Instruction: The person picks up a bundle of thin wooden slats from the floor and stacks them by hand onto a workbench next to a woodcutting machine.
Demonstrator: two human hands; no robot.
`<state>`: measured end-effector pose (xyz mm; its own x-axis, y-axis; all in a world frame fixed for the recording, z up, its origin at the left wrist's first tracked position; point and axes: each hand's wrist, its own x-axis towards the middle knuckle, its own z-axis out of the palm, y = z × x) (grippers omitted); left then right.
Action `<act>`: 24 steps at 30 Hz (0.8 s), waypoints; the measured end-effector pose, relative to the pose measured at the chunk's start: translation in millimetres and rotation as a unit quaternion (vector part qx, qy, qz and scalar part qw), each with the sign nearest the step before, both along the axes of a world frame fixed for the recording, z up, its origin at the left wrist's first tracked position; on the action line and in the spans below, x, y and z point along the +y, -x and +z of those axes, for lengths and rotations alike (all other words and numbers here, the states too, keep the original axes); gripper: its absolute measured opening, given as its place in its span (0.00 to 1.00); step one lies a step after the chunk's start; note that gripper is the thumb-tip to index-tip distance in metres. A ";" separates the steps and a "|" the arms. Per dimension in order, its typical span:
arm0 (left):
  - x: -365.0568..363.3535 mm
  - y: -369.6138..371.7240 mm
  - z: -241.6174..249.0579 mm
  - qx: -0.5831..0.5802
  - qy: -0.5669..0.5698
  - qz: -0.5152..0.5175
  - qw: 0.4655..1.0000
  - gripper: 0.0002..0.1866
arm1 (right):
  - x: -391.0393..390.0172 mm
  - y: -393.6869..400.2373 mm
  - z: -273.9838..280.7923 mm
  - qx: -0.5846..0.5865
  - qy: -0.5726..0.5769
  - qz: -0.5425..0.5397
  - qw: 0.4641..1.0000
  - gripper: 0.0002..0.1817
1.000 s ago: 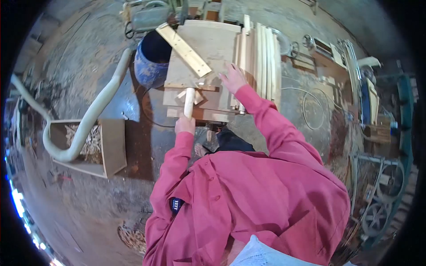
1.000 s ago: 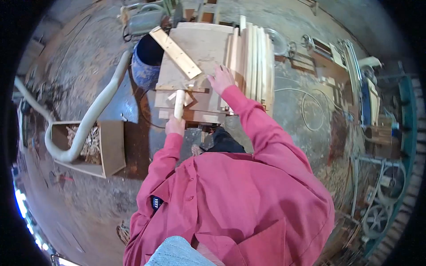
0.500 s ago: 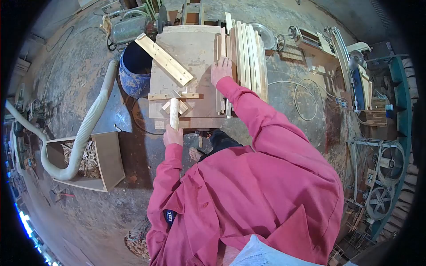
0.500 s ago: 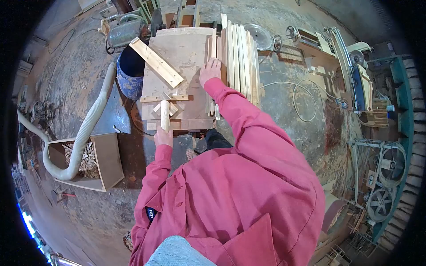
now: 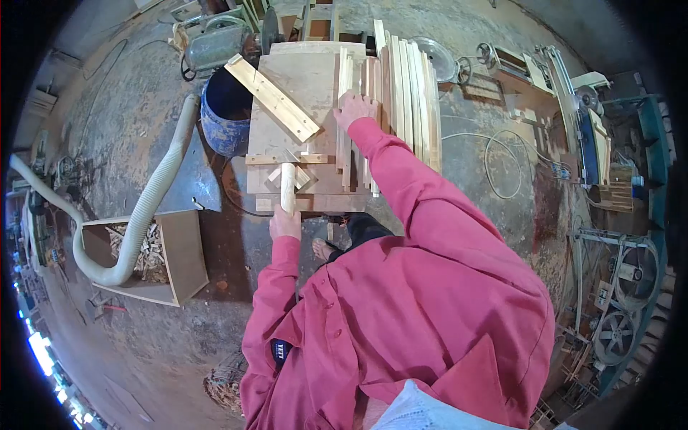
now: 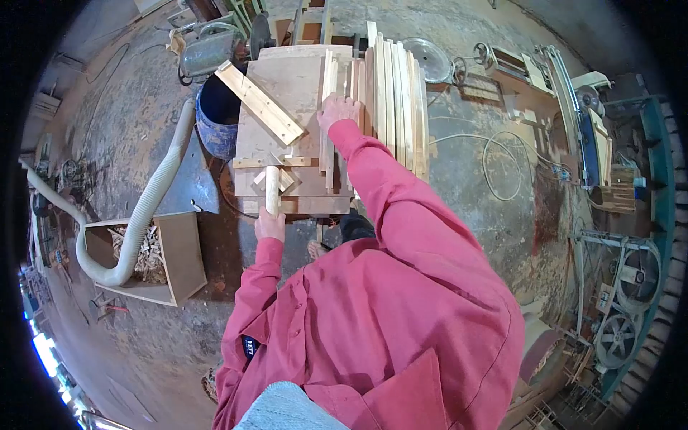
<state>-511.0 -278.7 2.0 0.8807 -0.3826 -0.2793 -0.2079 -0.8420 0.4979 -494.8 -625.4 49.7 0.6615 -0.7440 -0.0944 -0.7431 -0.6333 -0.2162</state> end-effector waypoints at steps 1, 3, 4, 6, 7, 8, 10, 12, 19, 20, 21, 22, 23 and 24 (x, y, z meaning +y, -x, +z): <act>0.1 1.0 0.5 0.006 0.000 0.002 1.000 0.20 | -3.3 -2.6 -10.5 -0.005 -0.001 -0.032 0.999 0.27; -0.3 0.7 0.9 0.014 -0.003 0.005 1.000 0.20 | -4.9 -3.1 -18.5 -0.029 0.013 -0.029 0.999 0.27; -0.3 0.6 1.1 0.020 -0.005 0.006 1.000 0.20 | -5.7 -4.0 -22.1 -0.055 0.028 -0.027 0.998 0.26; -0.9 0.8 2.7 0.021 0.000 0.008 1.000 0.20 | -3.8 -6.8 -7.5 -0.030 0.044 -0.006 0.999 0.26; -0.5 1.6 3.5 0.021 0.006 0.008 1.000 0.20 | -1.0 -7.2 1.1 -0.006 0.060 0.013 0.998 0.26; -0.3 1.9 2.5 0.021 0.005 0.009 1.000 0.20 | -2.6 -9.1 -4.1 -0.006 0.059 0.014 0.998 0.26; 0.2 0.6 0.9 0.025 0.005 0.007 1.000 0.20 | -5.3 -14.9 -13.9 -0.023 0.048 0.104 0.993 0.26; 1.3 1.8 0.7 0.024 0.002 0.008 1.000 0.20 | 2.5 -14.1 -7.9 -0.017 0.059 0.101 0.993 0.26; 0.5 1.3 0.3 -0.004 0.007 0.003 1.000 0.19 | -1.4 -28.8 -9.5 0.011 0.049 0.096 0.994 0.29; -0.5 1.1 -0.3 -0.004 0.008 0.005 1.000 0.19 | -6.2 -30.9 -10.9 0.019 0.035 0.064 0.997 0.30; -0.8 1.2 -1.0 -0.007 0.008 0.006 1.000 0.18 | -10.5 -32.4 -12.7 0.030 0.056 0.065 0.996 0.33; -0.2 1.8 -1.4 -0.011 0.008 0.006 1.000 0.18 | -13.0 -35.3 -15.0 0.031 0.056 0.067 0.996 0.33; 0.7 2.1 -2.0 -0.010 0.007 0.007 1.000 0.18 | -13.8 -37.8 -12.7 0.031 0.066 0.055 0.996 0.32; 0.6 1.7 -2.6 -0.008 0.004 0.008 1.000 0.18 | -14.8 -39.9 -10.2 0.031 0.076 0.043 0.996 0.31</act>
